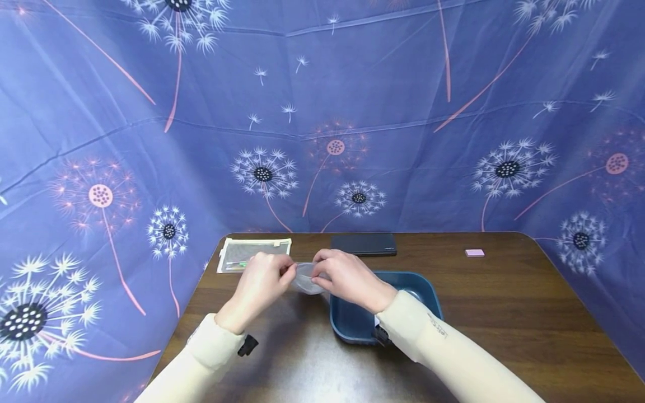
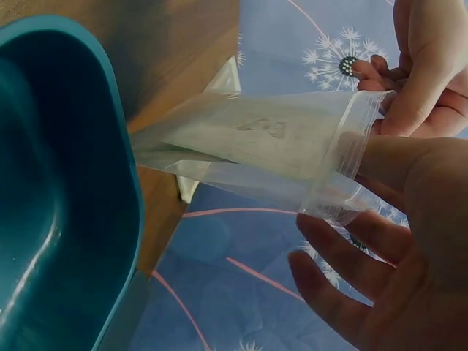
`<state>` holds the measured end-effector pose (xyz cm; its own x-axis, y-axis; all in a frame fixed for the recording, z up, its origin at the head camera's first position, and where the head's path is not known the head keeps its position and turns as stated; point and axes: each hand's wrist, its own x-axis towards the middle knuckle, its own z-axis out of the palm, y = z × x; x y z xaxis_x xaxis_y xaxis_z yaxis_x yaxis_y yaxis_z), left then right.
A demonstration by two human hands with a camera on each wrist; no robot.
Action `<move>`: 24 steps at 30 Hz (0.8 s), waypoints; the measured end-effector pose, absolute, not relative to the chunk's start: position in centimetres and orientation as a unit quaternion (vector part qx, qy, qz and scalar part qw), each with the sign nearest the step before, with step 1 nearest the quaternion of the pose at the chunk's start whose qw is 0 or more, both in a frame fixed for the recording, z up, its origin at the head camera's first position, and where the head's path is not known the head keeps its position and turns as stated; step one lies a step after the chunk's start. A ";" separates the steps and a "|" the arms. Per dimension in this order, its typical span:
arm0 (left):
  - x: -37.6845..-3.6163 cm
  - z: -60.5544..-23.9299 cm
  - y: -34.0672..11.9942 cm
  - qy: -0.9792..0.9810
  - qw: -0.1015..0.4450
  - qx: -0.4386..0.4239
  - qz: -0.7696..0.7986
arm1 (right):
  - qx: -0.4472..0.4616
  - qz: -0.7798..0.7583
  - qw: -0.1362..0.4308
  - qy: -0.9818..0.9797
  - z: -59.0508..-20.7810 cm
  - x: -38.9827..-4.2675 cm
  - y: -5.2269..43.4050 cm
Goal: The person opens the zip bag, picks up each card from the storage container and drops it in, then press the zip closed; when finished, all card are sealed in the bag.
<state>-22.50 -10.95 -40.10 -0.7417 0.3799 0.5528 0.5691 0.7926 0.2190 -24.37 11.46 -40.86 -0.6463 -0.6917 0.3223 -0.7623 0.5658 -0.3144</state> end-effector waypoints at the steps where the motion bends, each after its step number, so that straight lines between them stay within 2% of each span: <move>1: -22.5 -40.1 -10.9 -0.914 0.248 -0.259 -0.190 | 0.415 0.214 0.075 -0.881 -40.8 -24.5 11.4; 9: -22.5 -40.0 -10.7 -0.915 0.245 -0.259 -0.189 | 0.429 0.190 0.050 -0.882 -41.1 -25.4 10.6; 17: -22.4 -40.0 -10.5 -0.913 0.246 -0.260 -0.197 | 0.461 0.168 0.099 -0.866 -42.0 -25.8 9.7; 24: -22.4 -39.9 -10.4 -0.915 0.244 -0.258 -0.193 | 0.461 0.151 0.108 -0.868 -42.2 -25.6 9.4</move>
<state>-22.36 -10.42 -39.92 -0.7482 0.3769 0.5460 0.5655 0.7926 0.2279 -25.55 9.38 -42.16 -0.5516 -0.7676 0.3263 -0.8328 0.5289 -0.1636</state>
